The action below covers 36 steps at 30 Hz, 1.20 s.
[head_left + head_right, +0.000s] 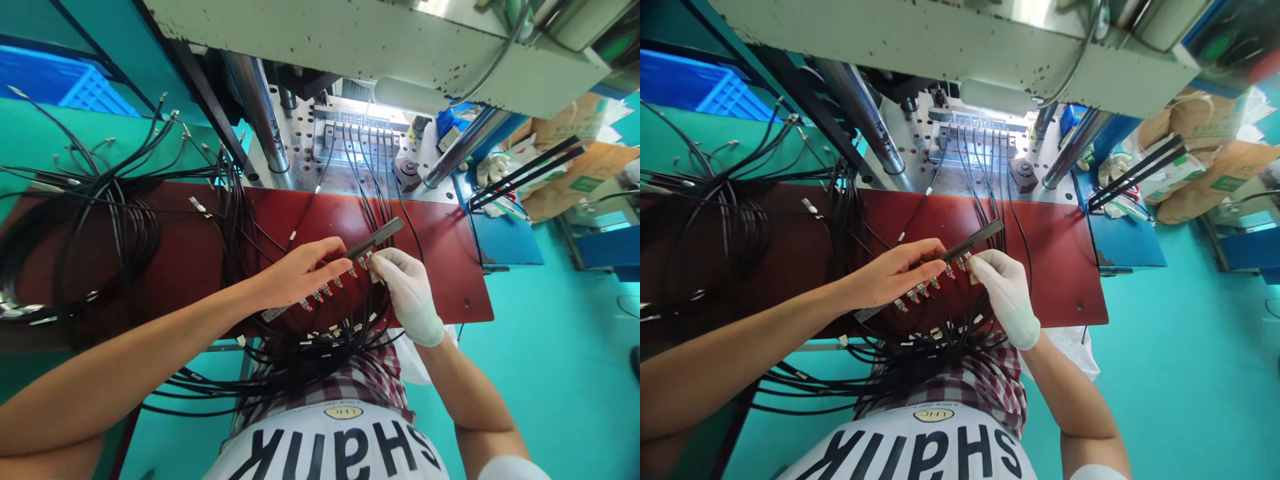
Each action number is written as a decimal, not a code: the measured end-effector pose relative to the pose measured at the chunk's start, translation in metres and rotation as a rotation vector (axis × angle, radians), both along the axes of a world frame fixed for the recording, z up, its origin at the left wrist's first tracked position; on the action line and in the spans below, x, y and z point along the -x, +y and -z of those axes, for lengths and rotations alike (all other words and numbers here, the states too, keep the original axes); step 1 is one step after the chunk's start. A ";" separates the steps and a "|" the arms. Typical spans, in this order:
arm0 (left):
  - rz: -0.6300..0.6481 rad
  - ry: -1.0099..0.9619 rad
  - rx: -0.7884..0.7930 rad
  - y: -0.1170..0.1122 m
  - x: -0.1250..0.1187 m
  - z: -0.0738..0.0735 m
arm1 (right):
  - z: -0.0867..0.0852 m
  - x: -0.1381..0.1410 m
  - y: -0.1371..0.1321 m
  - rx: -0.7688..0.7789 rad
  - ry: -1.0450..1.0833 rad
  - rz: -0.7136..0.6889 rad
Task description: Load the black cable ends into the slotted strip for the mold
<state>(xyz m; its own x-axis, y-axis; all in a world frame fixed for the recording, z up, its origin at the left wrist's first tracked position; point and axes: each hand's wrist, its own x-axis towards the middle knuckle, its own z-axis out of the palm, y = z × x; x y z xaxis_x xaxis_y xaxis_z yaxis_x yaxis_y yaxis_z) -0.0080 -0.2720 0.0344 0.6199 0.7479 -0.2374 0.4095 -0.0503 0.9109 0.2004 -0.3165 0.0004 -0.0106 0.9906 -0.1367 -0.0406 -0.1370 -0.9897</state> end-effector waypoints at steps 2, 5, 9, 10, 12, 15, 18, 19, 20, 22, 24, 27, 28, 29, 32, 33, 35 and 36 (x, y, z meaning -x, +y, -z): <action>-0.005 -0.008 0.024 -0.001 0.000 0.001 | -0.001 0.000 0.000 -0.015 -0.034 0.020; -0.002 -0.018 0.069 -0.003 0.001 0.003 | -0.002 0.001 0.001 -0.012 -0.046 -0.023; -0.001 -0.005 0.012 -0.004 0.000 0.008 | -0.001 0.002 0.004 -0.024 -0.051 -0.022; -0.001 -0.001 -0.014 -0.005 -0.001 0.008 | -0.001 0.002 0.005 -0.036 -0.072 -0.003; -0.001 0.011 -0.062 -0.005 -0.003 0.007 | -0.001 0.001 0.006 -0.048 -0.139 0.004; -0.005 0.062 -0.088 -0.005 -0.004 0.004 | -0.003 0.000 0.000 -0.113 -0.408 0.030; -0.023 0.113 -0.091 -0.004 -0.005 0.003 | -0.007 0.008 -0.018 -0.414 -0.752 0.151; -0.031 0.120 -0.101 -0.004 -0.006 0.003 | -0.007 0.012 -0.025 -0.525 -0.833 0.148; -0.037 0.122 -0.110 -0.004 -0.006 0.004 | -0.008 0.018 -0.032 -0.609 -0.896 0.105; -0.053 0.125 -0.117 -0.005 -0.006 0.005 | -0.008 0.028 -0.042 -0.687 -1.011 0.002; -0.072 0.125 -0.108 -0.006 -0.006 0.005 | -0.008 0.036 -0.046 -0.691 -1.096 -0.032; -0.083 0.115 -0.103 -0.007 -0.007 0.004 | -0.007 0.041 -0.044 -0.679 -1.091 -0.009; -0.082 0.110 -0.098 -0.007 -0.007 0.003 | -0.006 0.041 -0.043 -0.673 -1.073 0.000; -0.082 0.105 -0.090 -0.008 -0.008 0.002 | -0.006 0.041 -0.042 -0.667 -1.056 0.007; -0.078 0.086 -0.051 -0.008 -0.009 0.000 | -0.001 0.043 -0.040 -0.671 -1.037 0.006; -0.078 0.077 -0.039 -0.008 -0.009 -0.001 | 0.001 0.044 -0.039 -0.684 -1.039 0.007; -0.080 0.063 -0.019 -0.009 -0.009 0.000 | 0.004 0.045 -0.039 -0.718 -1.047 0.015; -0.082 0.062 -0.011 -0.009 -0.010 0.000 | 0.005 0.045 -0.038 -0.733 -1.050 0.024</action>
